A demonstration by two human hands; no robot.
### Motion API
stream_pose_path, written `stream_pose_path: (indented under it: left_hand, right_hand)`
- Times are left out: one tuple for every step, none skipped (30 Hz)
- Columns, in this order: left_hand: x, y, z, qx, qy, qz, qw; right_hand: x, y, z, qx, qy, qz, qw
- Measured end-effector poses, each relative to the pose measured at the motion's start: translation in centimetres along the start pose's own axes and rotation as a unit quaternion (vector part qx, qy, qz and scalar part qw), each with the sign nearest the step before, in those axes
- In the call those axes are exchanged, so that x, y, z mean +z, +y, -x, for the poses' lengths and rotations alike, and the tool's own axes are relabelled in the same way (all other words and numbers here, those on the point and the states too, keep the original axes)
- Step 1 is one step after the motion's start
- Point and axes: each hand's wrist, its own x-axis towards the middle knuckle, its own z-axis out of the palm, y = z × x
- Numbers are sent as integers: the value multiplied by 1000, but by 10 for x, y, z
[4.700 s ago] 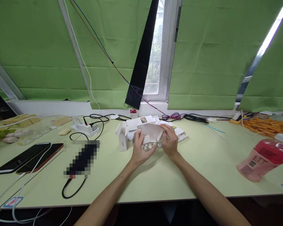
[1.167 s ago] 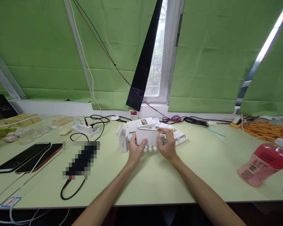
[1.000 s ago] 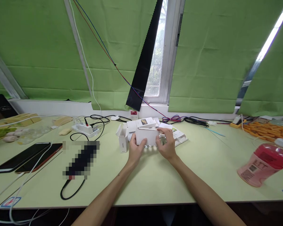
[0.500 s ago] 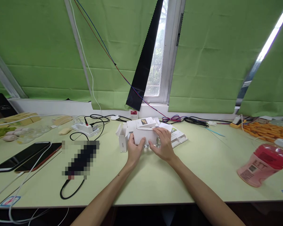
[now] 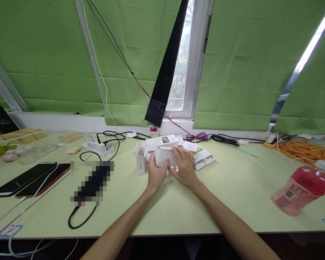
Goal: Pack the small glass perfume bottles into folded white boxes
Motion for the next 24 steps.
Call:
stream_pose_path:
  left_hand:
    - [0, 0, 1, 5, -3, -7, 1000]
    - [1, -1, 2, 11, -6, -15, 1000]
    - [1, -1, 3, 16, -9, -23, 1000]
    - [2, -1, 3, 20, -11, -28, 999]
    - [2, -1, 4, 23, -13, -31, 999]
    - [2, -1, 4, 24, -14, -31, 999]
    - [2, -1, 4, 25, -15, -30, 999]
    - [2, -1, 4, 25, -17, -29, 999]
    - [2, -1, 4, 26, -18, -27, 999]
    - [2, -1, 3, 26, -19, -26, 999]
    - [2, 0, 3, 26, -20, -26, 999]
    - [2, -1, 3, 26, -20, -25, 999]
    - [2, -1, 3, 26, -19, -25, 999]
    - [2, -1, 3, 27, -17, -25, 999]
    - [2, -1, 3, 27, -15, -26, 999]
    - [2, -1, 3, 28, -14, -29, 999]
    - [2, -1, 4, 30, -13, -32, 999]
    - [2, -1, 4, 32, -14, -36, 999]
    - [2, -2, 4, 35, -15, -39, 999]
    - [2, -2, 4, 37, -16, -40, 998]
    - [2, -3, 4, 40, -17, -41, 998]
    - [2, -3, 3, 42, -18, -39, 998]
    - [2, -4, 3, 44, -19, -38, 998]
    - [2, -5, 3, 45, -19, -36, 998]
  right_hand:
    - [0, 0, 0, 3, -1, 5, 1000]
    - [1, -1, 0, 6, -1, 9, 1000]
    - [1, -1, 0, 7, -2, 10, 1000]
    - [1, -2, 0, 9, -2, 10, 1000]
    - [1, -2, 0, 9, 0, 9, 1000]
    - [1, -2, 0, 10, 2, 7, 1000]
    - [1, -2, 0, 10, 5, 4, 1000]
    - [1, -2, 1, 10, 7, 1, 1000]
    - [2, -2, 1, 9, 10, -3, 1000]
    - [2, -2, 1, 9, 11, -6, 1000]
    - [2, -2, 1, 8, 12, -9, 1000]
    - [2, -2, 1, 7, 13, -11, 1000]
    - [2, -1, 1, 6, 13, -13, 1000]
    - [2, -1, 1, 6, 15, -15, 1000]
    - [1, -1, 1, 5, 16, -17, 1000]
    - [1, -1, 1, 5, 18, -18, 1000]
    - [1, -1, 1, 6, 20, -20, 1000]
    - [1, -2, 1, 7, 23, -21, 999]
    - [1, -2, 1, 7, 26, -23, 999]
    - [1, -2, 1, 6, 29, -24, 999]
    - [1, -2, 0, 6, 32, -25, 999]
    - [1, -2, 0, 5, 34, -26, 999]
    - [0, -3, 0, 5, 36, -27, 999]
    - [0, -3, 0, 5, 37, -27, 999]
